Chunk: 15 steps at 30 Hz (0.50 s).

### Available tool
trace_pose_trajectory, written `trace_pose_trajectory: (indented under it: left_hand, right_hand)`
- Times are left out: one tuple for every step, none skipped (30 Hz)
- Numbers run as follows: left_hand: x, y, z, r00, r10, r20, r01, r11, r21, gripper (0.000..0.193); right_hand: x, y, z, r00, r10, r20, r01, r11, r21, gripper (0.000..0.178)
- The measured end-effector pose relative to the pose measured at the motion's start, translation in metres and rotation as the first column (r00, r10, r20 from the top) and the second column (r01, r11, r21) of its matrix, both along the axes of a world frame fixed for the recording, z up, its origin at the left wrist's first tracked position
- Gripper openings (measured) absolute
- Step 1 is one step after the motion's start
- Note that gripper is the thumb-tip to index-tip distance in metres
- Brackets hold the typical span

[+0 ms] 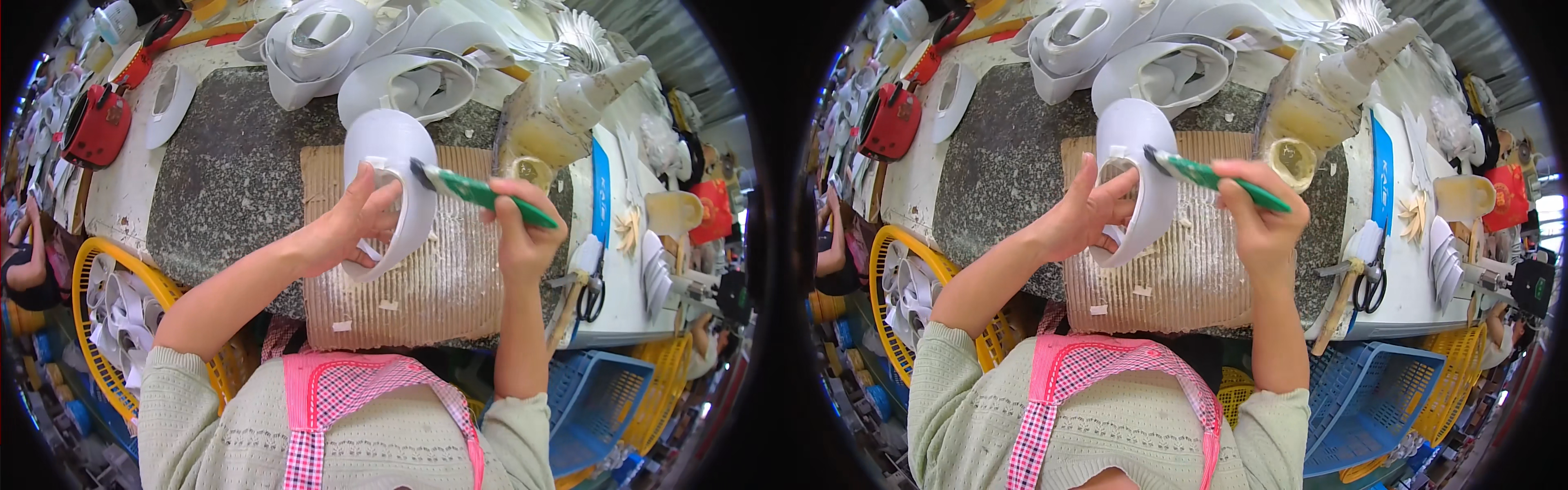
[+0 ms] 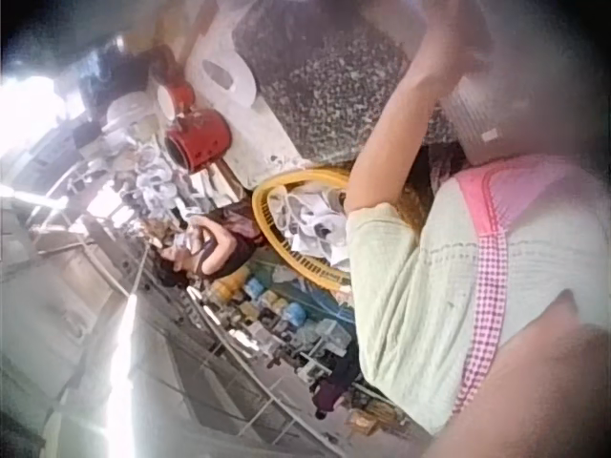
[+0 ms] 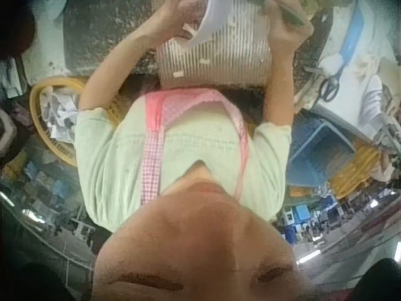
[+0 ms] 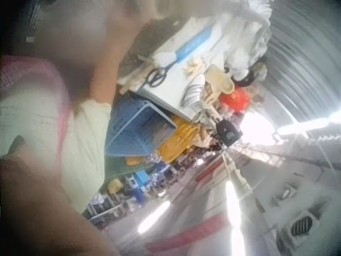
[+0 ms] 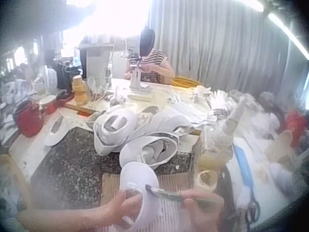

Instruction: The person applies glue to shoe uppers using a brush and trims one of the shoe uppers using scissors.

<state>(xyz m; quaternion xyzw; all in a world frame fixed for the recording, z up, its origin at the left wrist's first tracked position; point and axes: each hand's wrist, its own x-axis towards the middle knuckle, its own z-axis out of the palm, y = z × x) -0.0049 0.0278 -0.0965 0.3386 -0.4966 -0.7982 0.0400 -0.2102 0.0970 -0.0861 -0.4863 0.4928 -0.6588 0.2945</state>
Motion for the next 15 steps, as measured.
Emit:
trace_pose_trajectory:
  left_hand:
    - [0.000, 0.001, 0.002, 1.000, 0.001, -0.001, -0.001, 1.000, -0.001, 0.105]
    - [0.000, 0.002, 0.003, 0.998, 0.049, -0.026, -0.049, 0.999, 0.017, 0.106]
    - [0.003, -0.002, 0.003, 0.993, 0.104, -0.047, -0.103, 0.994, 0.033, 0.107]
    - [0.006, -0.004, 0.005, 0.993, 0.111, -0.046, -0.109, 0.993, 0.031, 0.107]
    - [0.008, -0.007, 0.006, 0.992, 0.119, -0.049, -0.118, 0.993, 0.013, 0.108]
    - [0.012, -0.005, 0.007, 0.991, 0.123, -0.051, -0.123, 0.992, 0.003, 0.110]
    - [0.014, -0.003, 0.007, 0.991, 0.123, -0.046, -0.123, 0.992, 0.010, 0.110]
    - [0.015, -0.001, 0.006, 0.991, 0.122, -0.048, -0.121, 0.992, 0.020, 0.109]
    - [0.016, -0.004, 0.007, 0.992, 0.111, -0.054, -0.110, 0.994, 0.021, 0.109]
    - [0.016, -0.004, 0.010, 0.993, 0.100, -0.055, -0.099, 0.995, 0.018, 0.109]
    - [0.016, -0.003, 0.013, 0.988, 0.121, -0.091, -0.116, 0.992, 0.051, 0.109]
    - [0.018, -0.004, 0.013, 0.981, 0.153, -0.122, -0.143, 0.986, 0.086, 0.108]
    - [0.019, -0.006, 0.013, 0.980, 0.161, -0.121, -0.152, 0.985, 0.081, 0.108]
    - [0.020, -0.010, 0.012, 0.973, 0.199, -0.119, -0.192, 0.979, 0.069, 0.107]
    - [0.021, -0.010, 0.010, 0.965, 0.235, -0.114, -0.229, 0.971, 0.063, 0.107]
  right_hand:
    - [0.004, -0.007, 0.002, 0.999, -0.004, -0.041, 0.003, 1.000, -0.020, 0.011]
    - [0.003, 0.001, 0.000, 0.999, -0.003, -0.042, 0.002, 1.000, -0.020, 0.011]
    - [0.001, 0.011, -0.007, 0.977, 0.163, -0.138, -0.150, 0.984, 0.094, 0.011]
    - [0.000, 0.017, -0.010, 0.920, 0.329, -0.213, -0.282, 0.934, 0.221, 0.011]
    - [-0.001, 0.014, -0.010, 0.919, 0.334, -0.212, -0.288, 0.932, 0.220, 0.011]
    - [0.001, 0.016, -0.008, 0.933, 0.321, -0.164, -0.311, 0.947, 0.081, 0.011]
    - [0.002, 0.017, -0.003, 0.943, 0.312, -0.112, -0.320, 0.945, -0.061, 0.012]
    - [0.001, 0.006, 0.003, 0.978, 0.203, -0.035, -0.206, 0.972, -0.109, 0.011]
    - [0.004, -0.008, 0.009, 0.980, 0.194, -0.034, -0.197, 0.974, -0.113, 0.011]
    - [0.008, -0.022, 0.015, 0.993, 0.102, -0.056, -0.107, 0.991, -0.083, 0.011]
    - [0.012, -0.028, 0.018, 0.997, 0.011, -0.079, -0.015, 0.998, -0.055, 0.010]
    - [0.015, -0.031, 0.014, 0.990, 0.099, -0.103, -0.106, 0.992, -0.066, 0.011]
    - [0.017, -0.025, 0.007, 0.989, 0.107, -0.101, -0.114, 0.991, -0.071, 0.011]
    - [0.021, -0.011, -0.001, 0.941, 0.256, -0.221, -0.278, 0.958, -0.073, 0.012]
    - [0.025, -0.001, -0.005, 0.858, 0.390, -0.333, -0.430, 0.901, -0.052, 0.014]
